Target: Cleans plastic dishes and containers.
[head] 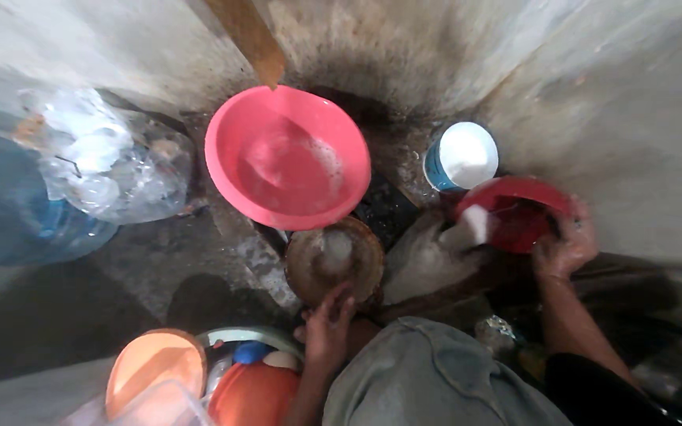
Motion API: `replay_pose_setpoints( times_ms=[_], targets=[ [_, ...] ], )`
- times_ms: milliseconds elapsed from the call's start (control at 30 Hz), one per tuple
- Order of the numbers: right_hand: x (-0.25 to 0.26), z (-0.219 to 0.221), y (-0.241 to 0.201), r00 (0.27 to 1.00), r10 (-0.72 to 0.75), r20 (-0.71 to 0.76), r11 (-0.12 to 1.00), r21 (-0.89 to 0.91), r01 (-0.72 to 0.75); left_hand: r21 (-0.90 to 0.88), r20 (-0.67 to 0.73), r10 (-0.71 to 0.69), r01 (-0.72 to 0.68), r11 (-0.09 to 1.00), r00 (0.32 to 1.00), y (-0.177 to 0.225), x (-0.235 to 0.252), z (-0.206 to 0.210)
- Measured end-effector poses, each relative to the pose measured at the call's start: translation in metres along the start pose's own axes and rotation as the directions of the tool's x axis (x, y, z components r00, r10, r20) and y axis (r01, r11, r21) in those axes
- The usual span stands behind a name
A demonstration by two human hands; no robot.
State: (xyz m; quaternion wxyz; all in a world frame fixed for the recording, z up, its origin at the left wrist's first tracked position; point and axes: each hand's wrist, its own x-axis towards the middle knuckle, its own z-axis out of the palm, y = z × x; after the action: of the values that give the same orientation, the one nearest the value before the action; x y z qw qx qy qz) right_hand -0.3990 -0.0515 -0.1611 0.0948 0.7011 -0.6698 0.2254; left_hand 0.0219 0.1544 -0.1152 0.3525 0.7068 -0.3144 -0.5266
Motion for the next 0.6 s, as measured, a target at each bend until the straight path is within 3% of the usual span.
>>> replay_pose_setpoints(
  times_ms=[333,500,600],
  targets=[
    [0.039,-0.037,-0.029,0.944,-0.251,-0.214,0.967,-0.012,0.254,-0.021,-0.004,0.023,-0.023,1.000,1.000,-0.009,0.001,0.001],
    [0.058,-0.054,-0.049,0.875,-0.359,-0.326,0.926,-0.006,0.377,0.147,-0.033,0.024,-0.019,0.989,0.999,0.003,0.005,-0.003],
    [0.070,-0.054,-0.058,0.831,-0.392,-0.395,0.896,0.040,0.442,0.215,-0.059,0.111,-0.096,0.972,0.992,0.022,0.013,0.003]
  ],
)
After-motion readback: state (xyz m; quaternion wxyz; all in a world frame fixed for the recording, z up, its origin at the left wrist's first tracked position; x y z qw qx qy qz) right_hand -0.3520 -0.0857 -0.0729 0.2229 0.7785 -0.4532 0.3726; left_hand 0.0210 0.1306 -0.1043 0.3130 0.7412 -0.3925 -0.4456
